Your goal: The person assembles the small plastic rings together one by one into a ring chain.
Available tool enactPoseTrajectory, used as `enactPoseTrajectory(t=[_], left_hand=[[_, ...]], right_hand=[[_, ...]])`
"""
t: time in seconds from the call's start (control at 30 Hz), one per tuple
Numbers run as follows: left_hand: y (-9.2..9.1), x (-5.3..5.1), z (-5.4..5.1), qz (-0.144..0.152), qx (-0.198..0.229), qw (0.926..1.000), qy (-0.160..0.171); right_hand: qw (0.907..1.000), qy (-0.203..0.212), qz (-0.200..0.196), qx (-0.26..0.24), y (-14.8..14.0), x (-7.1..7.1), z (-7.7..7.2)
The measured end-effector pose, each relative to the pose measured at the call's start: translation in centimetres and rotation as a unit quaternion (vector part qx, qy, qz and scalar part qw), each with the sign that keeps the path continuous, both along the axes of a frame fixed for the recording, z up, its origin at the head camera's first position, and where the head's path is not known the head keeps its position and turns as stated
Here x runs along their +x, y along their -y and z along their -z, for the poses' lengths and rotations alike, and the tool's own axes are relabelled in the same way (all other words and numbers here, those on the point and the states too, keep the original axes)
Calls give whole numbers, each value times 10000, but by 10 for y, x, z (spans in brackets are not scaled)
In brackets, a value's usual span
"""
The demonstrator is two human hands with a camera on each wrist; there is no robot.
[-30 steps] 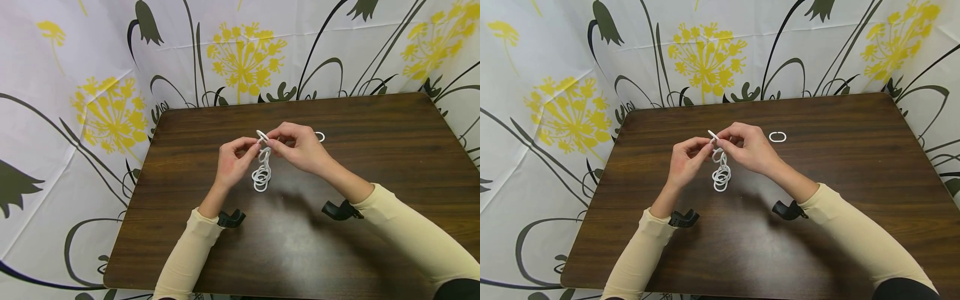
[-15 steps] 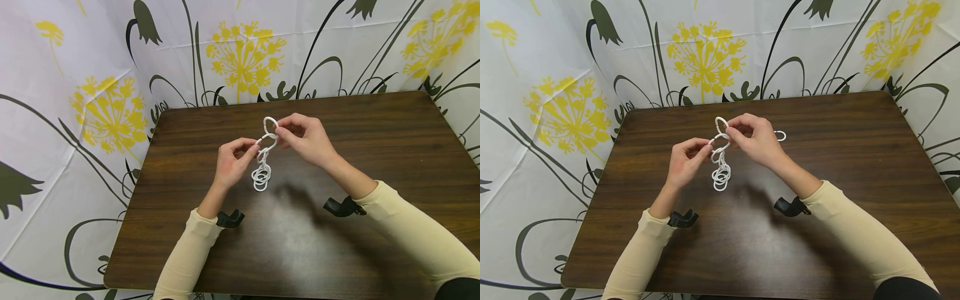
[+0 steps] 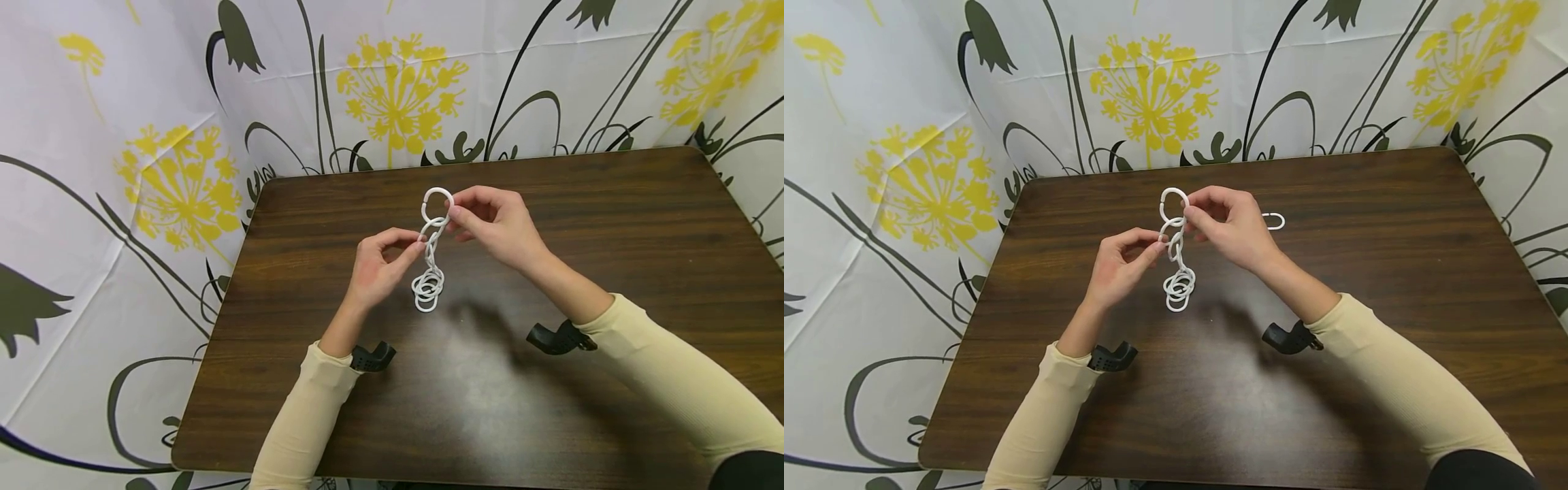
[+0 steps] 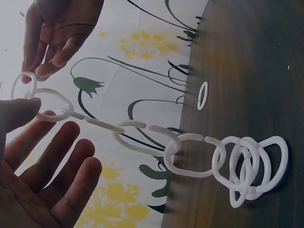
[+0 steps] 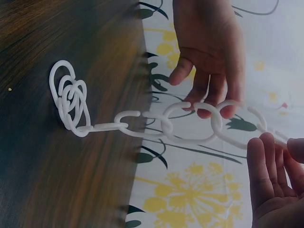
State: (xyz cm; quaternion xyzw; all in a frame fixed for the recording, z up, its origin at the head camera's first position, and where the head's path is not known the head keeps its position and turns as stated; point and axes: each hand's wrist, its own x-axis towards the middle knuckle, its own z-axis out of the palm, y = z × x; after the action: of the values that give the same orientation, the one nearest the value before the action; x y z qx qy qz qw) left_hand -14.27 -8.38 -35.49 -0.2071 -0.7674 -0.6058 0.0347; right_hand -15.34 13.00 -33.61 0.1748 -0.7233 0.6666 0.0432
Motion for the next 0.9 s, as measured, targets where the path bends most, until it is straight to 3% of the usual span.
enactPoseTrajectory(t=[0.23, 0.7, 0.9], left_hand=[[1, -19, 26, 45, 443, 9987, -229], [-7, -22, 16, -180, 1094, 9938, -42], [-10, -9, -3, -206, 1224, 9923, 7]], right_hand=[[9998, 164, -61, 80, 2, 1, 1], [9987, 119, -209, 442, 2, -1, 4], [9944, 200, -486, 917, -9, -8, 8]])
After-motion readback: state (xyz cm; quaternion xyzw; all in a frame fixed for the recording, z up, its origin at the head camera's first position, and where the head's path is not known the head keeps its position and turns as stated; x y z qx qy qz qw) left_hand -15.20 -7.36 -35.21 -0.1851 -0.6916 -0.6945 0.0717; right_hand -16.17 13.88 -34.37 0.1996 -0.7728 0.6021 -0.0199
